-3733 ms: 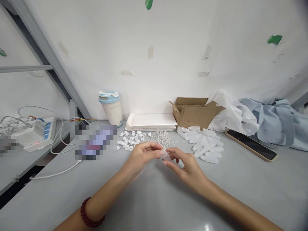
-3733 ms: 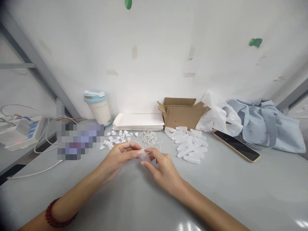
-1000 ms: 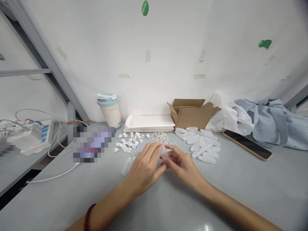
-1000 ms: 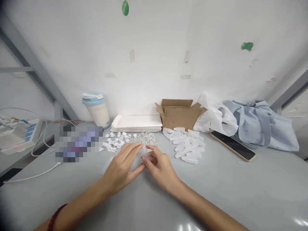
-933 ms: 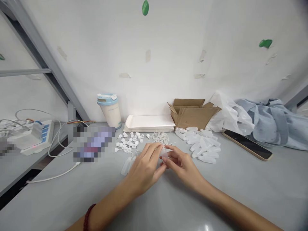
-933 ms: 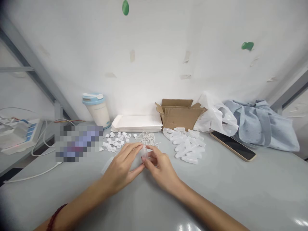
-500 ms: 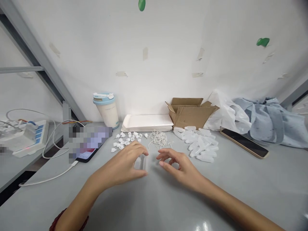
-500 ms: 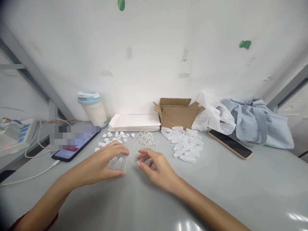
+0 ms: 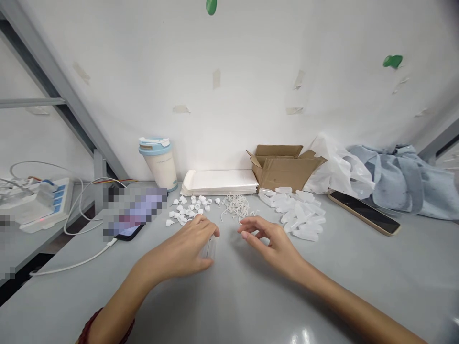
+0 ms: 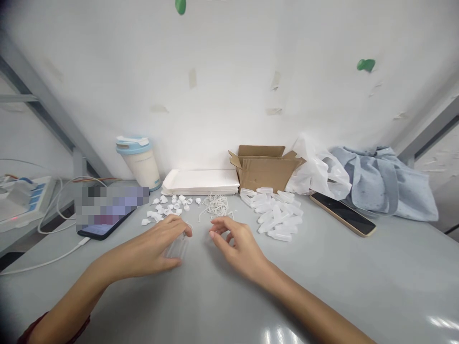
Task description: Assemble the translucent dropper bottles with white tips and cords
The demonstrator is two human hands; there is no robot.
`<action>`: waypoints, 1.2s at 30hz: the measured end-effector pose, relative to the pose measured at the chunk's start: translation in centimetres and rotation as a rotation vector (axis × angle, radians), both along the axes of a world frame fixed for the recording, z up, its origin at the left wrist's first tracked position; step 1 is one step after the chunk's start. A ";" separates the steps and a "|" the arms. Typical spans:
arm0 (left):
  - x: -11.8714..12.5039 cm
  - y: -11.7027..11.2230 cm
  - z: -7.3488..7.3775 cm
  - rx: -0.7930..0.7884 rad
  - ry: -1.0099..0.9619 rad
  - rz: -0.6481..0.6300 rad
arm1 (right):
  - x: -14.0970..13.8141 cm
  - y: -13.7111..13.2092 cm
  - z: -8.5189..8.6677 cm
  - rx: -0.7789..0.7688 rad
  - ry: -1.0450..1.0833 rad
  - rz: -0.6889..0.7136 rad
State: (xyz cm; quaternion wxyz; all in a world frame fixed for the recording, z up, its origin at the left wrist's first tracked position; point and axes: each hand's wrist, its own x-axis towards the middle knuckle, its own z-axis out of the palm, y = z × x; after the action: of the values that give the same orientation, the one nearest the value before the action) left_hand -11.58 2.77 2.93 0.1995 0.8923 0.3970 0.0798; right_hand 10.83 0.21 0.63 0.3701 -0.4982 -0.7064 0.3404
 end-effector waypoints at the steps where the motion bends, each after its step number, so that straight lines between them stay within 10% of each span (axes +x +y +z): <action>1: 0.0 0.0 0.0 0.002 -0.001 0.000 | 0.0 0.0 0.0 0.006 -0.006 -0.007; 14: -0.4 0.2 -0.1 -0.027 0.028 -0.004 | 0.8 1.0 -0.5 0.099 -0.049 -0.089; 29: 0.1 0.1 0.6 -0.163 0.073 -0.002 | 3.4 3.8 -3.1 0.638 -0.917 -0.021; 36: 1.1 0.2 0.0 -0.050 -0.099 0.025 | 3.0 3.9 -3.4 0.594 -0.898 0.071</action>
State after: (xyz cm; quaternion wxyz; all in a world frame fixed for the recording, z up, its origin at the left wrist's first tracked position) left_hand -10.50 2.93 2.88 0.2399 0.8771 0.3996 0.1165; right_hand 13.87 4.13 -2.81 0.1450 -0.4445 -0.8773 -0.1082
